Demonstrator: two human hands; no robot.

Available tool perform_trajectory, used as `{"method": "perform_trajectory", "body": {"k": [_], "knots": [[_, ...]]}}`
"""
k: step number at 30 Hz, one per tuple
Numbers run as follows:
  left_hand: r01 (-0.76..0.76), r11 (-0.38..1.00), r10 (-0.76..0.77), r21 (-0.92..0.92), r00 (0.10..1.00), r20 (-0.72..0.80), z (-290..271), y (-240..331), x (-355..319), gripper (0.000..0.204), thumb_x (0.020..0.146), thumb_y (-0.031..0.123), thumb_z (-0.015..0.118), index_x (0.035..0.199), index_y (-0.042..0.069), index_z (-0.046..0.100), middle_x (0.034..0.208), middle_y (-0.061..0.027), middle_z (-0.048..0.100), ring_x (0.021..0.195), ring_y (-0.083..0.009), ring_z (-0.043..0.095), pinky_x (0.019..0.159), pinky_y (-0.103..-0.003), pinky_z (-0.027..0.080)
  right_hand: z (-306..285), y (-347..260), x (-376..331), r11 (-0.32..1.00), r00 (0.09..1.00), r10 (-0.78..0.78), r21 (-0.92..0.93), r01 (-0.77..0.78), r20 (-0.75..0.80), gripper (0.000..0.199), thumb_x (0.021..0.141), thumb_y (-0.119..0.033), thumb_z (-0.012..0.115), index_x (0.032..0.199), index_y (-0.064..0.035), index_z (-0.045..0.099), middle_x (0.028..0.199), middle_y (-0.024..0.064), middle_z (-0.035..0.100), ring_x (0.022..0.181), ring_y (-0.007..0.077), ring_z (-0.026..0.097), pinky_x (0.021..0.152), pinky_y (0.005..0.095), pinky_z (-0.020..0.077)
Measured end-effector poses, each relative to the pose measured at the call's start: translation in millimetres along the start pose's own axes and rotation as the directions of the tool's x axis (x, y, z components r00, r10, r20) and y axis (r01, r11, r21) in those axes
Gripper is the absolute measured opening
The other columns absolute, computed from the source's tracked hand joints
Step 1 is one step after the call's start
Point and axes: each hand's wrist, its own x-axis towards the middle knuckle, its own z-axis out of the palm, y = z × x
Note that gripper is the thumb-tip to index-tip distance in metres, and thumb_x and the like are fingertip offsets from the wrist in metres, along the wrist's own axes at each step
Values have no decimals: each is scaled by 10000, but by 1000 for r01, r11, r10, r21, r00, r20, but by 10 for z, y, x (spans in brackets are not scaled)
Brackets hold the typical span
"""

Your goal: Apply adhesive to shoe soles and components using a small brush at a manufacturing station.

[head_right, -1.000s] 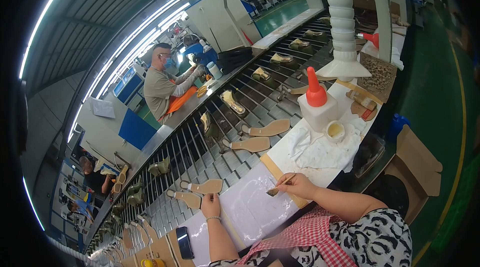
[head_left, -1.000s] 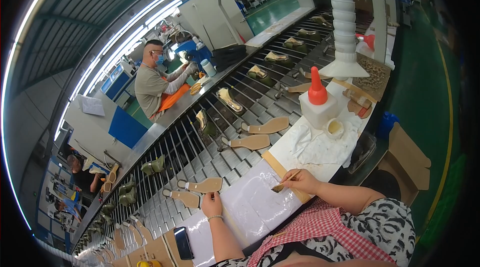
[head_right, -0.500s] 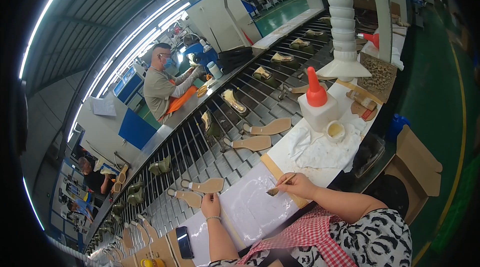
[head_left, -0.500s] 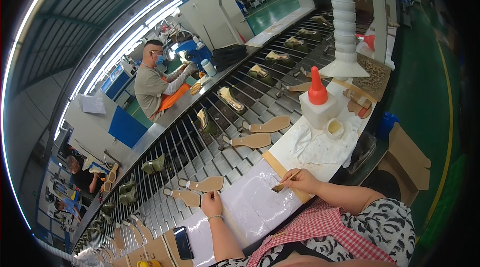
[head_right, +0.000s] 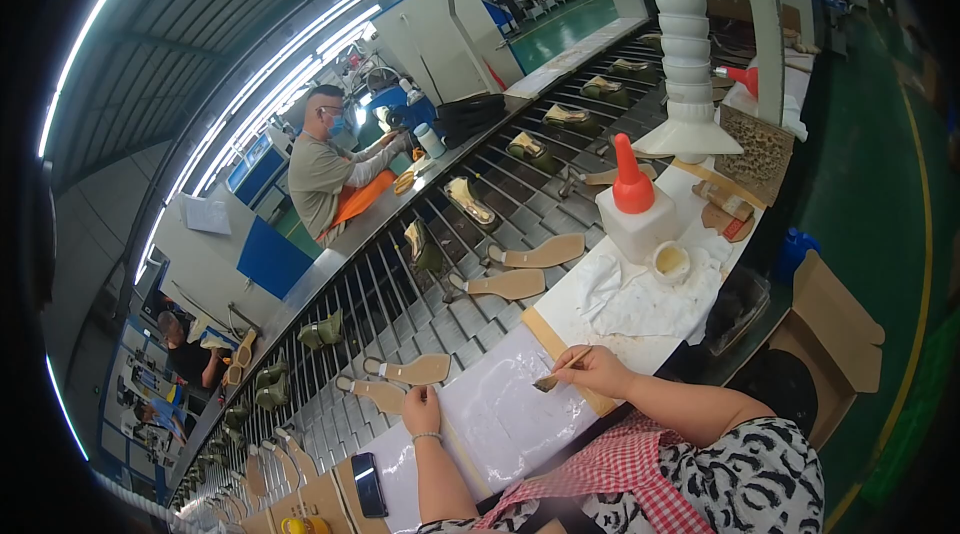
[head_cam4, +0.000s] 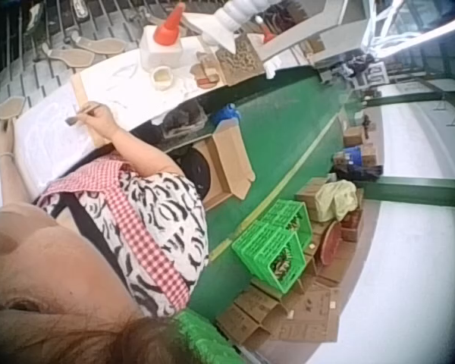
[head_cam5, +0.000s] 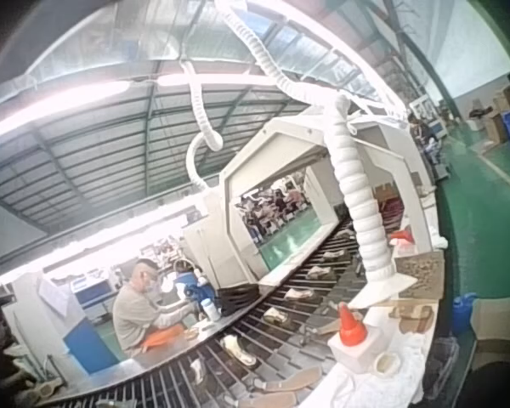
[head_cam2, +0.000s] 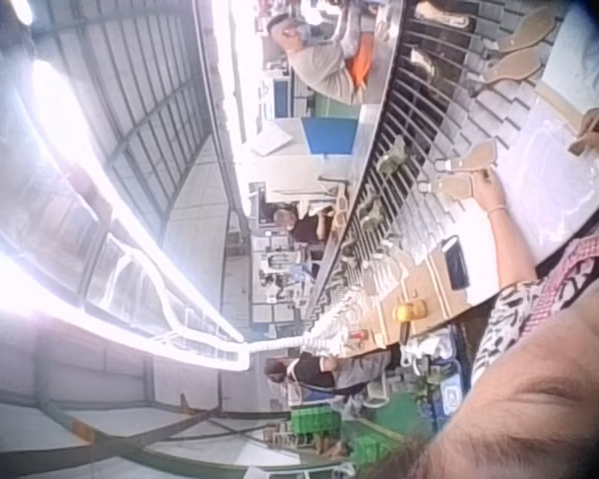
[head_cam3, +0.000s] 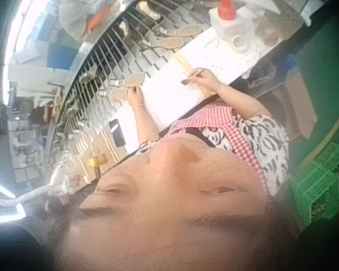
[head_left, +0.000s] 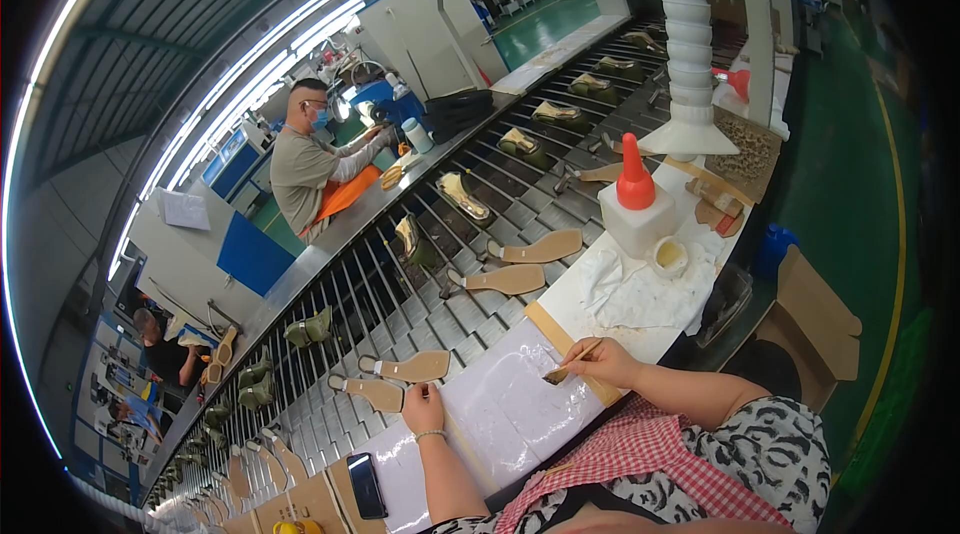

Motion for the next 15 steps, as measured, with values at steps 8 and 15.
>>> {"method": "perform_trajectory", "body": {"k": [8, 15], "knots": [[8, 1000, -8, 17, 1000, -11, -12, -45, -4, 253, 851, 279, 614, 883, 35, 676, 843, -133, 673, 791, -281, 654, 727, -386, 504, 45, -3, -3, 1000, 1000, 0, 3, 0, -2, 145, 880, -111, 651, 990, -17, 634, 889, 8, 641, 811, 56, 567, 740, 196, 452], [-1, 1000, 1, -5, 1000, -20, -27, -69, -5, 233, 823, 262, 627, 874, 40, 677, 863, -150, 663, 790, -313, 647, 734, -413, 501, 66, 3, -8, 1000, 1000, 0, 1, 0, -4, 149, 880, -112, 654, 995, -18, 633, 895, 8, 643, 816, 57, 570, 740, 198, 456]]}}
